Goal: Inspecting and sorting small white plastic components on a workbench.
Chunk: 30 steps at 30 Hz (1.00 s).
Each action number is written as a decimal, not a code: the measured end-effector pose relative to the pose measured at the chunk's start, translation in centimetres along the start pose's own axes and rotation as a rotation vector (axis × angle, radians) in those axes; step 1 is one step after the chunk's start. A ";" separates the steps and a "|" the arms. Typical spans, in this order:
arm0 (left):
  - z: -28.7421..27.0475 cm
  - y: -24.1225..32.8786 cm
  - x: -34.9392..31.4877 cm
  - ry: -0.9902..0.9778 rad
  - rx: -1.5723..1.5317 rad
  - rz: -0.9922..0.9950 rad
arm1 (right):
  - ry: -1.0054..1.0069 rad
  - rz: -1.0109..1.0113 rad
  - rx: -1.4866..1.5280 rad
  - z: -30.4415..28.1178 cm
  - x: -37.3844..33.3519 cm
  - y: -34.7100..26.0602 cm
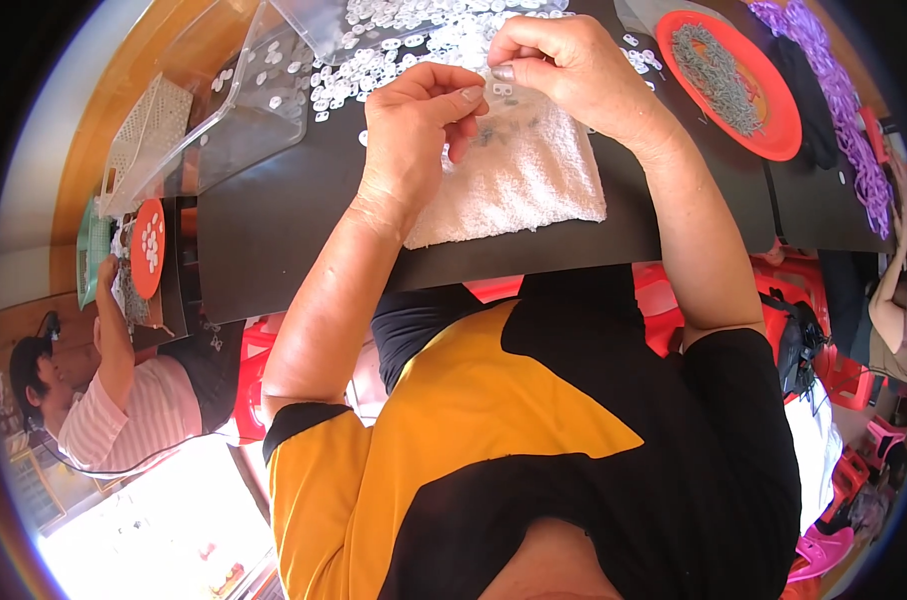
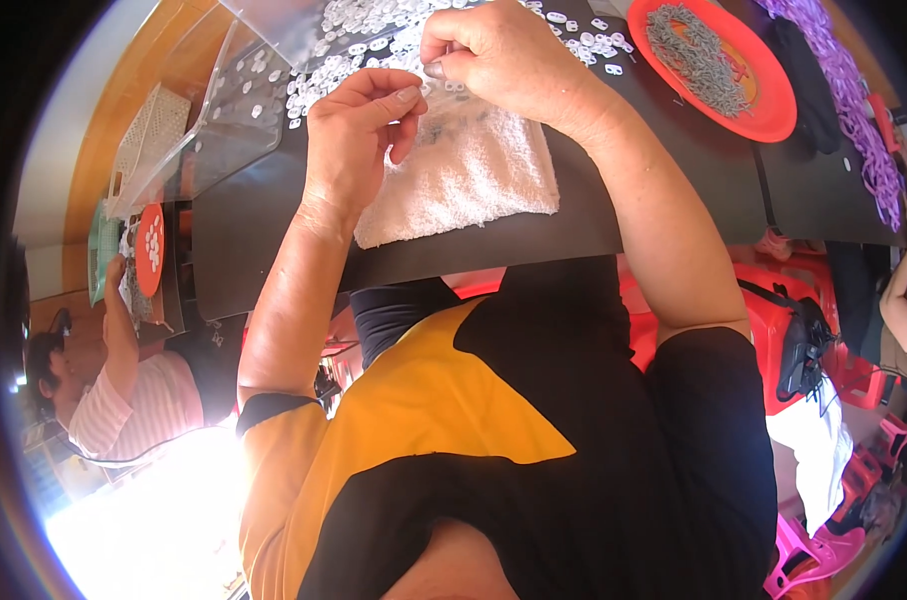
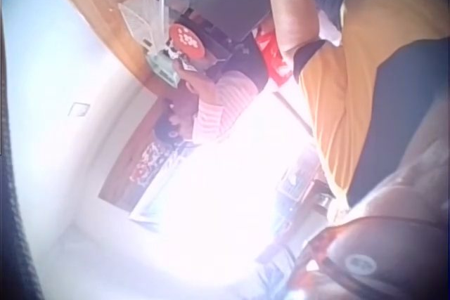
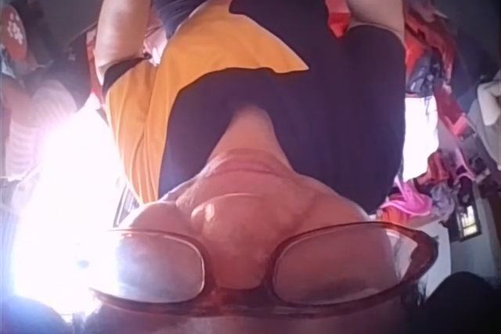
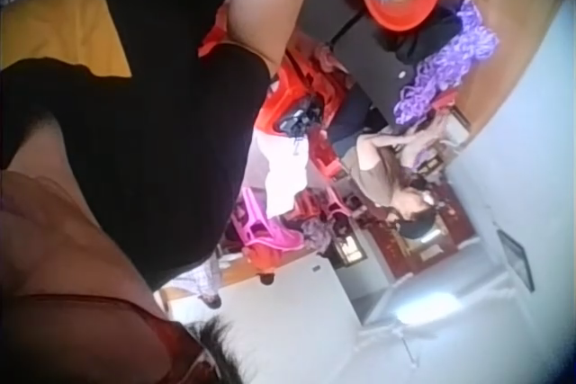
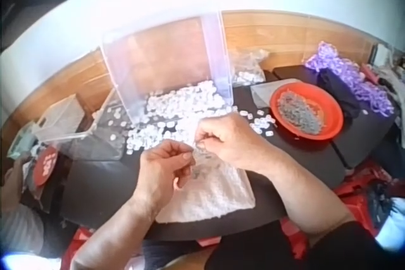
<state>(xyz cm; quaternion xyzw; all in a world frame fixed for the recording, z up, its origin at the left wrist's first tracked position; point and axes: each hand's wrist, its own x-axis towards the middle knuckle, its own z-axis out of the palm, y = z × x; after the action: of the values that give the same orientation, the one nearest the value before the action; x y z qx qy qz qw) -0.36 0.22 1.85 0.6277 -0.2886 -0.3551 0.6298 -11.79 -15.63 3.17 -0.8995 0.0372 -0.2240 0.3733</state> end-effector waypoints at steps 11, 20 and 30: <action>0.1 0.3 0.5 0.011 -0.198 0.023 | 0.084 -0.076 0.076 1.0 0.0 0.7; 0.6 0.1 0.6 0.009 -0.222 0.036 | 0.002 -0.029 0.076 0.5 0.1 0.3; 0.7 0.0 0.6 0.009 -0.249 0.009 | -0.114 -0.020 0.123 0.3 0.0 1.1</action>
<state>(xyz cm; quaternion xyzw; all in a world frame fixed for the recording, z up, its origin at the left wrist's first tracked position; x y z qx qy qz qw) -0.57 -0.71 1.88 0.5449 -0.2423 -0.3825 0.7058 -11.52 -16.24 2.22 -0.8865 -0.0070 -0.1781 0.4270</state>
